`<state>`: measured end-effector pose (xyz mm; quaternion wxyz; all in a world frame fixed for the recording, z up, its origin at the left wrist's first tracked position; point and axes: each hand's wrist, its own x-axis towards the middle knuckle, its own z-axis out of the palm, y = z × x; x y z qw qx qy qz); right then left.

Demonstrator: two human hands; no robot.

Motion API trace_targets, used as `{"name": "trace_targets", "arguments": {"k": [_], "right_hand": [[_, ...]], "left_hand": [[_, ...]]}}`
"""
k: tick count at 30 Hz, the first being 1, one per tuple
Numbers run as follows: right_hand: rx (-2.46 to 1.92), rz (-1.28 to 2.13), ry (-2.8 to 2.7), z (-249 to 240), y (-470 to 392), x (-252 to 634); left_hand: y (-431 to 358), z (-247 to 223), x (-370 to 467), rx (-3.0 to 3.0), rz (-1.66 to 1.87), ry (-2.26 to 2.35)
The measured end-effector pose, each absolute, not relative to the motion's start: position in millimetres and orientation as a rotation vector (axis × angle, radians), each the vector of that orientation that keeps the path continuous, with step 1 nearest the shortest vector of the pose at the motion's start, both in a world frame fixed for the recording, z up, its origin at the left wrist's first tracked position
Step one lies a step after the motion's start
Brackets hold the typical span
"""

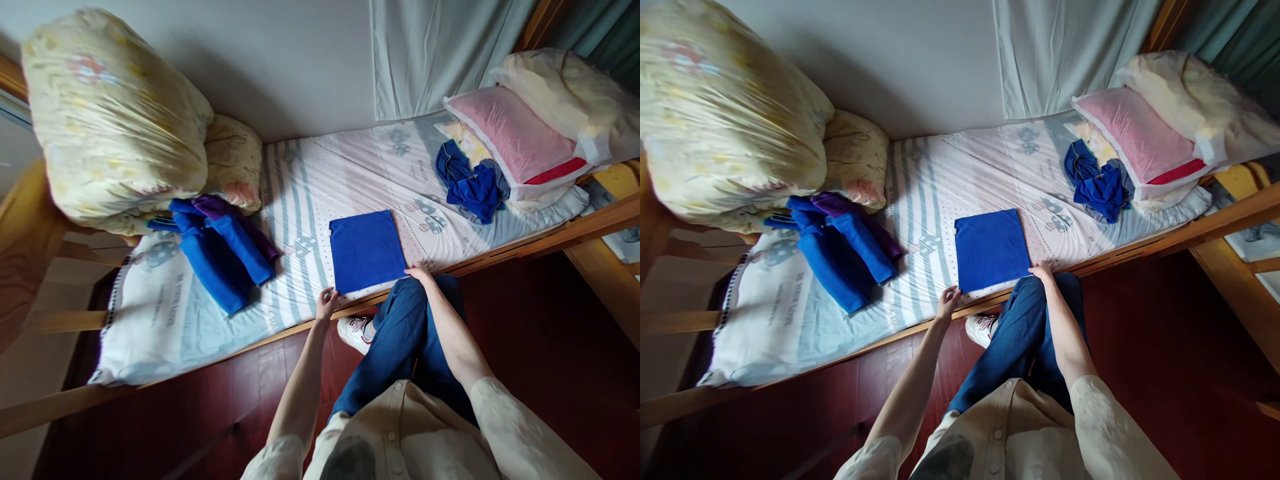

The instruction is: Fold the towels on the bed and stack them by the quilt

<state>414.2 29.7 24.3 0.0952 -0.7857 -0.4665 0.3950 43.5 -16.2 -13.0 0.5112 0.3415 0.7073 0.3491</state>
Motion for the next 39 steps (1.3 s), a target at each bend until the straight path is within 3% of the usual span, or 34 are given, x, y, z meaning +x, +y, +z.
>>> {"name": "trace_targets", "arguments": {"k": [26,33,39], "right_hand": [[-2.091,1.094,-1.377,41,28,402],[-1.932,0.989,-1.393,41,30,400],[-1.891,1.047,-1.343,38,31,399]], "left_hand": [[-5,3,30,1.480,0.818,1.667],[-2,-8,44,1.021,0.980,1.546],[-5,-17,53,1.010,1.044,1.673]]}}
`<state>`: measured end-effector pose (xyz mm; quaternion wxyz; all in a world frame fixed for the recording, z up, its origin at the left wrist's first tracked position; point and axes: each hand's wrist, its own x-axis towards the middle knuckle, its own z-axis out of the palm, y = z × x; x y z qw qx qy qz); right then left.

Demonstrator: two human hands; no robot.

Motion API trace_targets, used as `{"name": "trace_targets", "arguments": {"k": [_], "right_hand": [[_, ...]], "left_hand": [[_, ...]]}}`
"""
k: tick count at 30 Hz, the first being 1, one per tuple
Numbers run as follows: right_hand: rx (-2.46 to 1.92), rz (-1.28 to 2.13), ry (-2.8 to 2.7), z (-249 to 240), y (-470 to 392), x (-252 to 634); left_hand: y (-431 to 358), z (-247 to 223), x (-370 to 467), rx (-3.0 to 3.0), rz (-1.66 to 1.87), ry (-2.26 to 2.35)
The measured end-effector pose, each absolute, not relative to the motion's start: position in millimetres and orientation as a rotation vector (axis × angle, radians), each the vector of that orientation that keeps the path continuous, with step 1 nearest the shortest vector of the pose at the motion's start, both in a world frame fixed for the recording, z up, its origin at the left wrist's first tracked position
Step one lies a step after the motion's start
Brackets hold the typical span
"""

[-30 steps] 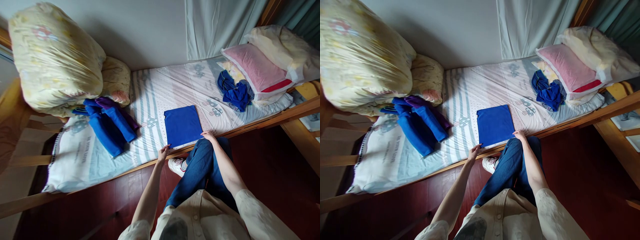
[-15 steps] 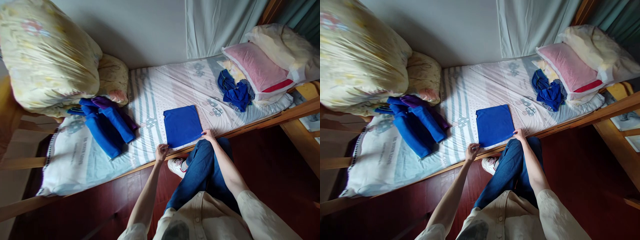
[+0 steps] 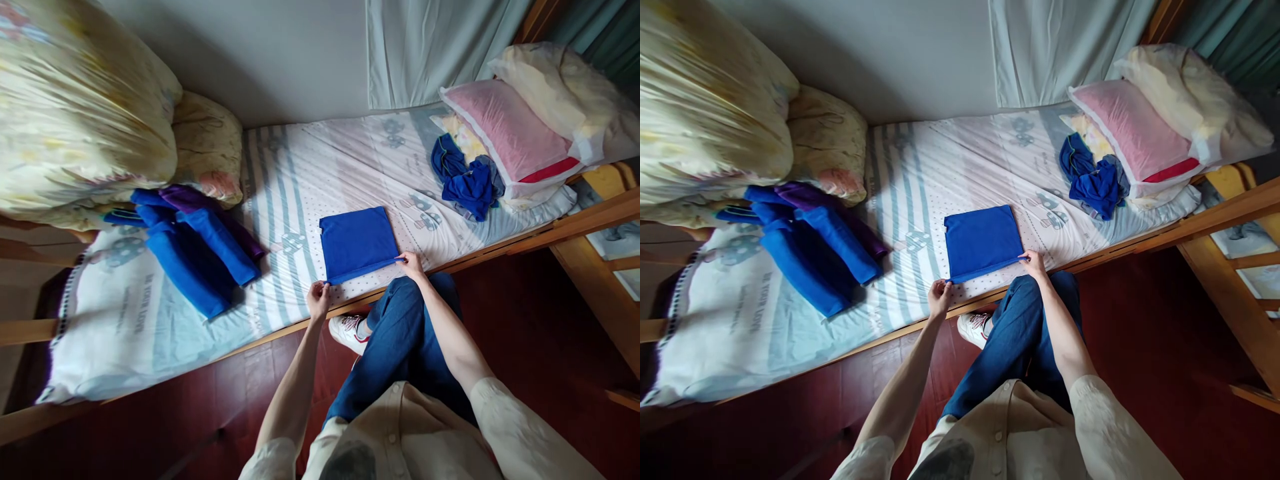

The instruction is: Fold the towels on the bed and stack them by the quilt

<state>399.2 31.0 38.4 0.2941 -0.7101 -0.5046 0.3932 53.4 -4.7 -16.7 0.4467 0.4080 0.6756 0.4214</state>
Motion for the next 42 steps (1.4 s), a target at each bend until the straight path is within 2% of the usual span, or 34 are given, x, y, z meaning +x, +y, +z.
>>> {"name": "trace_targets", "arguments": {"k": [7,16,27,42], "right_hand": [[-1.842,0.983,-1.301,18,35,405],[-1.719,1.142,-1.420,18,37,405],[-2.040,1.107,-1.452,20,38,408],[-2.183,1.081,-1.526,37,35,408]], "left_hand": [[0,-12,54,1.191,1.186,1.671],[21,-11,44,1.271,1.084,1.638],[14,-24,38,1.114,1.074,1.637],[12,-18,40,1.230,0.887,1.643]]}}
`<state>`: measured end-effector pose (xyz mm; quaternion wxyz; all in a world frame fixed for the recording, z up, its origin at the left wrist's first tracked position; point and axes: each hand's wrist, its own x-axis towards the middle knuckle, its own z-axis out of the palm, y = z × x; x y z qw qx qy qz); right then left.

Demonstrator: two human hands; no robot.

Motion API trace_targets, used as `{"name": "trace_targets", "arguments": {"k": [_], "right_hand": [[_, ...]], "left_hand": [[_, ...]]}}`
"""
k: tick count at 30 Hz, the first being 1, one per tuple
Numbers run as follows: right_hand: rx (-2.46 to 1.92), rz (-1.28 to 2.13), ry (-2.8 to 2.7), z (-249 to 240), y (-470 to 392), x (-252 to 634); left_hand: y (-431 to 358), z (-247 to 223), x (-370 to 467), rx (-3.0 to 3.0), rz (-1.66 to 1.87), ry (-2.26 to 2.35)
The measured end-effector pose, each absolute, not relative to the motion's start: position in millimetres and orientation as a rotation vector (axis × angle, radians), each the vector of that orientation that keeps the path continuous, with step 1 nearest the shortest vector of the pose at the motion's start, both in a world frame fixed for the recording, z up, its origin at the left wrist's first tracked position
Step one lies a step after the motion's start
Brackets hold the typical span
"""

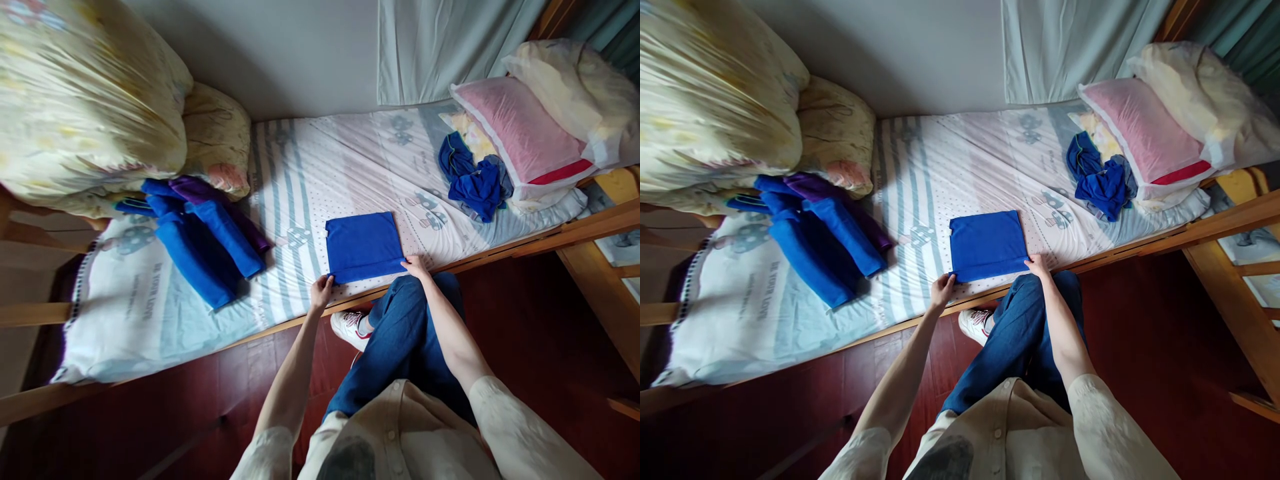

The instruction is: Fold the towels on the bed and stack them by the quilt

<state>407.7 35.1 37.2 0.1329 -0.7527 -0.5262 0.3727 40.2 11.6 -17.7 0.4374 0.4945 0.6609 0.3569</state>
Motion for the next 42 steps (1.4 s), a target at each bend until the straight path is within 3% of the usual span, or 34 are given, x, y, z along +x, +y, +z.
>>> {"name": "trace_targets", "arguments": {"k": [42], "right_hand": [[-2.311,0.930,-1.471,27,33,409]], "left_hand": [[6,-25,38,1.199,0.813,1.810]]}}
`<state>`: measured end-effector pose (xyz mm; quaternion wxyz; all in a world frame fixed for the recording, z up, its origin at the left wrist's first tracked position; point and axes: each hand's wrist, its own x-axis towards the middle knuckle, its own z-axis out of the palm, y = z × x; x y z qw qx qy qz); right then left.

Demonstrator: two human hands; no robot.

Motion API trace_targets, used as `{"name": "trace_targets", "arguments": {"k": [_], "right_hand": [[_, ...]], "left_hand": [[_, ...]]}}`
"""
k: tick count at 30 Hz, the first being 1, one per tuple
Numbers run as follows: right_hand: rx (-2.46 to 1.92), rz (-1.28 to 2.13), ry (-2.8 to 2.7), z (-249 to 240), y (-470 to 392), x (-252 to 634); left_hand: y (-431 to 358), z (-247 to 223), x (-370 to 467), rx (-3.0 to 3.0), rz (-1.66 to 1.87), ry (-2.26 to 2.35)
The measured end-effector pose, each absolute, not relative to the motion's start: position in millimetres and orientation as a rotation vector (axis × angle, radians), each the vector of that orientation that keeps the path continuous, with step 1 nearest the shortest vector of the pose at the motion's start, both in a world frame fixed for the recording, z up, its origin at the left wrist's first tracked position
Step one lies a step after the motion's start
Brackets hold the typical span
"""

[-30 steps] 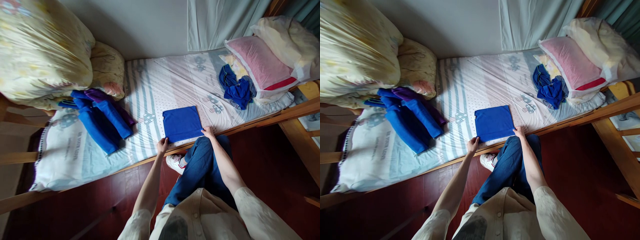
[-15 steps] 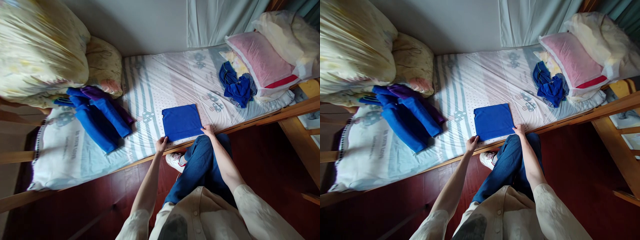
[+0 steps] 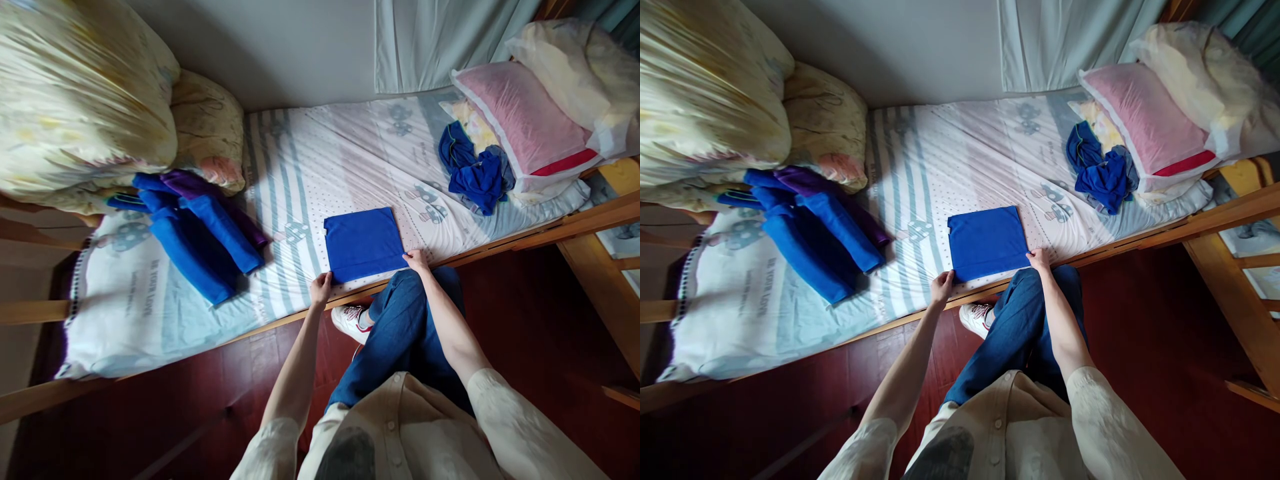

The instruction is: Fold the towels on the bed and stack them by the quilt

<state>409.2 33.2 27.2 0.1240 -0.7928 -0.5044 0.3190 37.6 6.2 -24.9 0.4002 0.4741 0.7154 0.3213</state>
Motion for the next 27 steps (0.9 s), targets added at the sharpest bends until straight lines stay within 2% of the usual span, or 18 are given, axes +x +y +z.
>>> {"name": "trace_targets", "arguments": {"k": [8,14,19,23,27], "right_hand": [[-2.305,0.937,-1.463,24,34,410],[-2.206,0.929,-1.378,25,33,408],[-2.020,0.902,-1.388,33,32,403],[-1.906,0.873,-1.482,40,32,397],[-1.840,1.033,-1.532,37,31,396]], "left_hand": [[7,-23,41,1.153,0.795,1.865],[-6,-21,43,1.160,0.942,1.805],[-17,-10,36,1.447,0.998,1.742],[-17,-3,35,1.719,0.912,1.516],[-9,-13,38,1.853,0.797,1.360]]}}
